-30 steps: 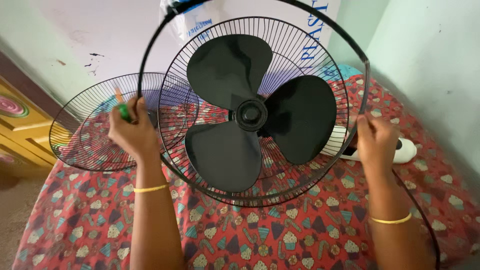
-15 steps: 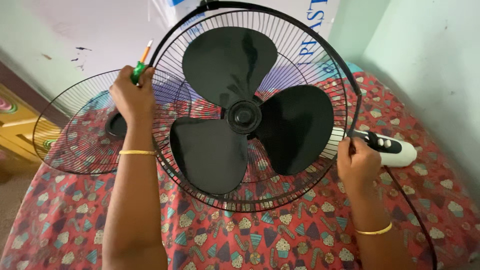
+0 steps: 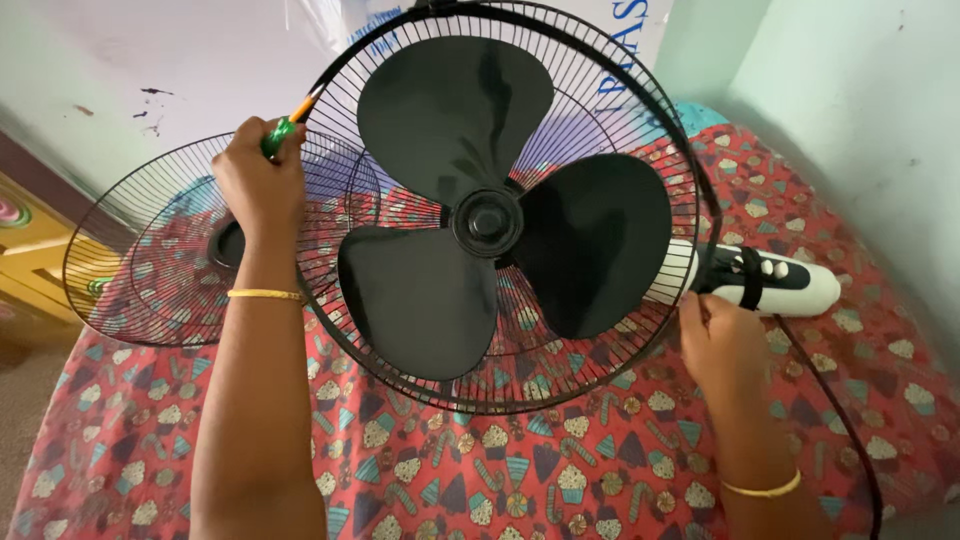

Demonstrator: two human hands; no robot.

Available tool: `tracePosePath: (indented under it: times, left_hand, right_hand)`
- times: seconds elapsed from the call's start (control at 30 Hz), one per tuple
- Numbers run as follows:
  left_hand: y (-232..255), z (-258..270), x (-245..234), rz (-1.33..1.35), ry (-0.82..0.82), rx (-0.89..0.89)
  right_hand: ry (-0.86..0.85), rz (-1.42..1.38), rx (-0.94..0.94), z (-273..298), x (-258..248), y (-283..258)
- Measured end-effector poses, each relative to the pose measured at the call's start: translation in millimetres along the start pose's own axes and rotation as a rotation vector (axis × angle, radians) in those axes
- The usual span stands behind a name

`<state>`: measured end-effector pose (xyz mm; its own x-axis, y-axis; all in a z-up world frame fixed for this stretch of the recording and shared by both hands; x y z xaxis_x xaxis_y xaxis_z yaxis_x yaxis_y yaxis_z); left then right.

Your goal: The person aligns and secures the front wire guard onto an electric fan using a screwdriver to tighten the central hub nut. The fan blades and rear guard remain in place while the front guard is adjusted and fastened.

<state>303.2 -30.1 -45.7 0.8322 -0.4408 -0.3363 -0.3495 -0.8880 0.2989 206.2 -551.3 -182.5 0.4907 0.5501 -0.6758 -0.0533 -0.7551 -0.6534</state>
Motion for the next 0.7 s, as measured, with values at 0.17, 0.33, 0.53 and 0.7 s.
tracePosePath:
  times: [0.17,0.33,0.53,0.7]
  left_hand:
    - [2.8,5.8,-1.9,0.023,0.063,0.007]
    - [5.1,11.2,-0.1,0.028,0.084,0.023]
    - [7.4,20.3,5.1,0.022,0.136,0.022]
    - [5.6,19.3,7.2,0.070,0.154,0.073]
  right_hand:
    - [0.146,-0.084,-0.064,-4.0,-5.2,-7.5]
    - [0.188,-0.087,-0.087,-3.3,-5.9,-15.0]
    - [0.168,-0.130,-0.063,-15.1,-1.9,-17.8]
    - [0.234,-0.178,-0.213,-42.0,-3.7,-24.6]
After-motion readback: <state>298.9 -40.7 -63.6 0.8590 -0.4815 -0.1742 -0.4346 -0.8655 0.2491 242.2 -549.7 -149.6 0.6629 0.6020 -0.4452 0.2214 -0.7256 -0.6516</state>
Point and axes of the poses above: each hand's wrist, its own z-axis away from the middle knuckle, its own x-axis out of the palm, y = z × x, the point moved 3 cm from there along -z, towards the middle knuckle, and after that the axes turned 11 degrees about x, right-handed, at the moved point
